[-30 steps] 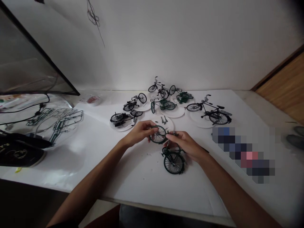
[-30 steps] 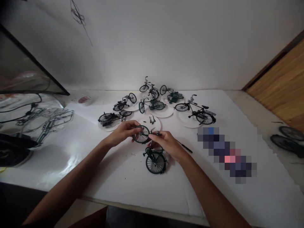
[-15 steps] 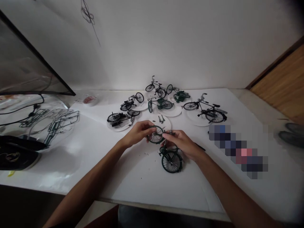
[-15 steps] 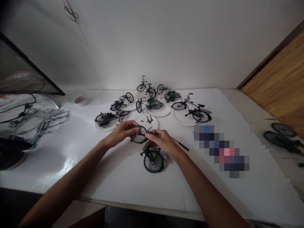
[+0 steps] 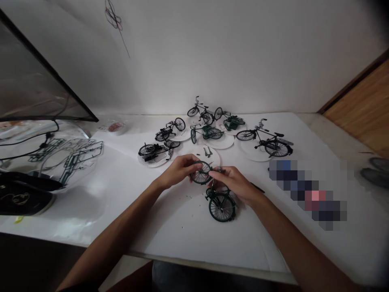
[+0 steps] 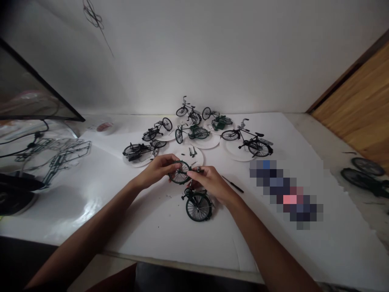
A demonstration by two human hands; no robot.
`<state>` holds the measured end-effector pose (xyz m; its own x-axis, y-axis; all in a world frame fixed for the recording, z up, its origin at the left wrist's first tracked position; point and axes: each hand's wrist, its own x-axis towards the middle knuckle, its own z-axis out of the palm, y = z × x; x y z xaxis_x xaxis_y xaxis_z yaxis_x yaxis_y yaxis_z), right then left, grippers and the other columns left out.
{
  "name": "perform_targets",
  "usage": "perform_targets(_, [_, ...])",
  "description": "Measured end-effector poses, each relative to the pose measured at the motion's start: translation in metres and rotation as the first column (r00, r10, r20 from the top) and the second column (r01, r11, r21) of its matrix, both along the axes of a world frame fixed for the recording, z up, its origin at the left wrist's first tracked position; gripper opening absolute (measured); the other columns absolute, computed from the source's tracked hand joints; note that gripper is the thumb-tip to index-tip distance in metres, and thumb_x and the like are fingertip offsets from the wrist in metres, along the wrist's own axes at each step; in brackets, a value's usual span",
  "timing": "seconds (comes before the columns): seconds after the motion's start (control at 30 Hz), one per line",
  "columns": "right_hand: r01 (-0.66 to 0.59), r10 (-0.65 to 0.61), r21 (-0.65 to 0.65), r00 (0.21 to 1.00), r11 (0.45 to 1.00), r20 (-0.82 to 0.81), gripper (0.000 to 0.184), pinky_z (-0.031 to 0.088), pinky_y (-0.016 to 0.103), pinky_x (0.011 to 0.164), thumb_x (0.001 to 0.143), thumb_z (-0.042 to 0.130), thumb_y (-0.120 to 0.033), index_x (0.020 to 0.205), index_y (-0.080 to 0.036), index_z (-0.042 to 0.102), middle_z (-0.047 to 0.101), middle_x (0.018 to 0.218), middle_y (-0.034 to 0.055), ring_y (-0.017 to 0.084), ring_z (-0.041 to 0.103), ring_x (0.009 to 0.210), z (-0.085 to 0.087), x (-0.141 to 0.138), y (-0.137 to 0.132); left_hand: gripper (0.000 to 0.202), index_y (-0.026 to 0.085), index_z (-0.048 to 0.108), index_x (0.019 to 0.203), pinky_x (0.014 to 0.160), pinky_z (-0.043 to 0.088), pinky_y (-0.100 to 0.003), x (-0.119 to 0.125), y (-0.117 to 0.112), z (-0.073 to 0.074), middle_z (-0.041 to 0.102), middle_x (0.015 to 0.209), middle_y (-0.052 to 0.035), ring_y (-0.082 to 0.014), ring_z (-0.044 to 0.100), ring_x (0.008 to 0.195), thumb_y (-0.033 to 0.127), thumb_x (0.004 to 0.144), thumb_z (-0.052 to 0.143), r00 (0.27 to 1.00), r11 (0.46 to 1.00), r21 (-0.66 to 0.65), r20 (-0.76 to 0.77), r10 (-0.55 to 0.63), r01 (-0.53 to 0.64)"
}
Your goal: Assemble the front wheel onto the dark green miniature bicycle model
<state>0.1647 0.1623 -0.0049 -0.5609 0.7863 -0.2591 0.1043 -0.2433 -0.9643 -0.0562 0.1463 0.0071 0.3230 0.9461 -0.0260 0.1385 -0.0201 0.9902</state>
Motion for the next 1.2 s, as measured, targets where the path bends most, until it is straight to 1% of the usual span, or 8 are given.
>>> perform_targets(0.27, [-0.007, 0.007, -0.012, 1.000, 1.000, -0.006, 0.030, 0.054, 0.029, 0.071, 0.086, 0.069, -0.045, 0.092, -0.015, 0.070, 0.074, 0.080, 0.0060, 0.018, 0.070, 0.074, -0.0016, 0.0007, 0.0005, 0.030, 0.010, 0.063, 0.096, 0.060, 0.049, -0.021, 0.0008, -0.0001, -0.0014, 0.055, 0.078, -0.0009, -0.0084, 0.053, 0.065, 0.040, 0.092, 0.061, 1.000, 1.000, 0.004, 0.000, 0.005, -0.005])
perform_targets(0.57, [0.008, -0.009, -0.026, 1.000, 1.000, -0.022, 0.033, 0.055, 0.030, 0.071, 0.084, 0.070, -0.047, 0.093, -0.015, 0.070, 0.073, 0.080, 0.0059, 0.018, 0.070, 0.073, -0.0023, 0.0004, -0.0005, 0.028, 0.010, 0.062, 0.093, 0.058, 0.048, -0.020, 0.0014, -0.0004, 0.0002, 0.054, 0.075, 0.0002, -0.0082, 0.053, 0.064, 0.038, 0.091, 0.063, 1.000, 1.000, 0.007, -0.012, 0.011, -0.011])
perform_targets(0.73, [0.004, -0.004, -0.028, 1.000, 1.000, -0.024, 0.033, 0.055, 0.029, 0.070, 0.083, 0.071, -0.047, 0.093, -0.015, 0.071, 0.073, 0.080, 0.0056, 0.017, 0.069, 0.072, 0.0001, 0.0006, -0.0003, 0.028, 0.010, 0.064, 0.095, 0.060, 0.049, -0.021, 0.0001, -0.0009, 0.0005, 0.056, 0.078, -0.0014, -0.0084, 0.054, 0.065, 0.037, 0.092, 0.063, 1.000, 1.000, 0.009, -0.006, -0.006, 0.006])
perform_targets(0.9, [0.001, -0.001, -0.019, 1.000, 1.000, -0.021, 0.033, 0.054, 0.030, 0.071, 0.083, 0.071, -0.047, 0.092, -0.015, 0.071, 0.073, 0.079, 0.0053, 0.018, 0.069, 0.074, -0.0005, 0.0011, -0.0005, 0.028, 0.011, 0.063, 0.094, 0.058, 0.048, -0.020, -0.0006, -0.0011, 0.0018, 0.054, 0.075, 0.0000, -0.0086, 0.053, 0.065, 0.038, 0.091, 0.064, 1.000, 1.000, 0.013, -0.002, 0.012, -0.011])
perform_targets(1.0, [0.004, -0.005, -0.013, 1.000, 1.000, -0.023, 0.034, 0.054, 0.030, 0.070, 0.083, 0.070, -0.048, 0.090, -0.015, 0.071, 0.072, 0.078, 0.0047, 0.018, 0.069, 0.074, -0.0016, 0.0010, -0.0010, 0.028, 0.011, 0.064, 0.094, 0.058, 0.048, -0.020, 0.0004, -0.0014, 0.0028, 0.054, 0.076, -0.0004, -0.0086, 0.052, 0.065, 0.039, 0.090, 0.064, 1.000, 1.000, 0.010, -0.015, 0.021, -0.021])
perform_targets(1.2, [-0.004, 0.003, -0.014, 1.000, 1.000, -0.018, 0.035, 0.054, 0.029, 0.069, 0.083, 0.070, -0.049, 0.092, -0.015, 0.071, 0.072, 0.079, 0.0054, 0.018, 0.069, 0.073, -0.0016, 0.0006, -0.0012, 0.029, 0.010, 0.064, 0.095, 0.060, 0.048, -0.021, 0.0011, -0.0015, 0.0024, 0.056, 0.077, -0.0011, -0.0084, 0.053, 0.065, 0.039, 0.092, 0.062, 1.000, 1.000, 0.010, -0.020, -0.008, 0.008])
